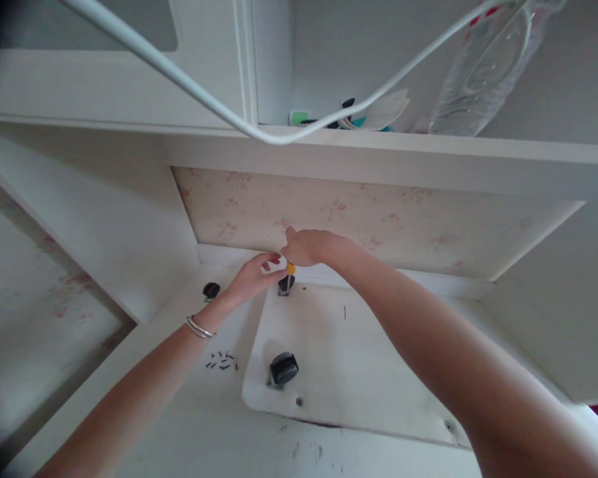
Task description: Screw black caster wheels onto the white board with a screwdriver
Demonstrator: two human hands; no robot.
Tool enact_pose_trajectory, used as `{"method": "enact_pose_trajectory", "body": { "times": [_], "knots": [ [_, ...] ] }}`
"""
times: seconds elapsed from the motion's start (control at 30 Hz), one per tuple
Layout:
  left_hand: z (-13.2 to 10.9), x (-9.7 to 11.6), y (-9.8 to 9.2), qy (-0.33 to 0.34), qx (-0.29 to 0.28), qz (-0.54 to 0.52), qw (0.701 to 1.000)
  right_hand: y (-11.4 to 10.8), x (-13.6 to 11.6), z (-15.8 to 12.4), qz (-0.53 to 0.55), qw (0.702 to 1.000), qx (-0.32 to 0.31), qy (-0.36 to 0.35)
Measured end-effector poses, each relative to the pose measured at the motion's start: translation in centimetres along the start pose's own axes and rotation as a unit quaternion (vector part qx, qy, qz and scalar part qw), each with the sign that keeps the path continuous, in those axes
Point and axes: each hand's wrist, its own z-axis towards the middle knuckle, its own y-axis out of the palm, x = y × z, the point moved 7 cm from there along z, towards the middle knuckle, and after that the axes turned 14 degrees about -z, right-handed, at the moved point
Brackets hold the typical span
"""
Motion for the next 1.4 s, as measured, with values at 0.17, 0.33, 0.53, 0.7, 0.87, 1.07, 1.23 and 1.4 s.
{"method": "enact_pose_trajectory", "body": {
  "times": [0.17,0.33,0.53,0.7,0.87,1.07,1.23,1.4],
  "knots": [
    [1.9,1.9,1.0,0.007,0.008,0.032,0.999,-1.1,-0.7,0.0,-0.009,1.000,-0.012,-0.014],
    [2.3,2.3,1.3,0.025,0.057,0.033,0.997,-2.3,-1.0,0.1,-0.031,0.999,0.010,0.000],
    [2.2,2.2,1.0,0.030,0.079,0.000,0.996,-2.3,-0.9,0.3,-0.037,0.999,0.030,0.010],
    [2.3,1.8,1.1,0.025,0.035,-0.023,0.999,-2.8,-0.6,-0.2,-0.033,0.998,0.042,-0.035],
    [2.0,1.8,0.8,0.014,0.052,-0.023,0.998,-3.4,-0.3,-0.1,-0.070,0.995,0.071,-0.022],
    [2.1,2.7,1.1,0.051,0.042,-0.046,0.997,-3.2,0.1,0.0,-0.081,0.994,0.078,0.004],
    [2.3,2.3,1.0,0.035,0.004,-0.034,0.999,-2.9,-0.1,-0.8,-0.060,0.996,0.047,-0.037],
    [2.0,2.3,1.1,0.029,0.005,-0.055,0.998,-3.2,-0.5,-0.9,-0.081,0.994,0.057,-0.048]
  ]
}}
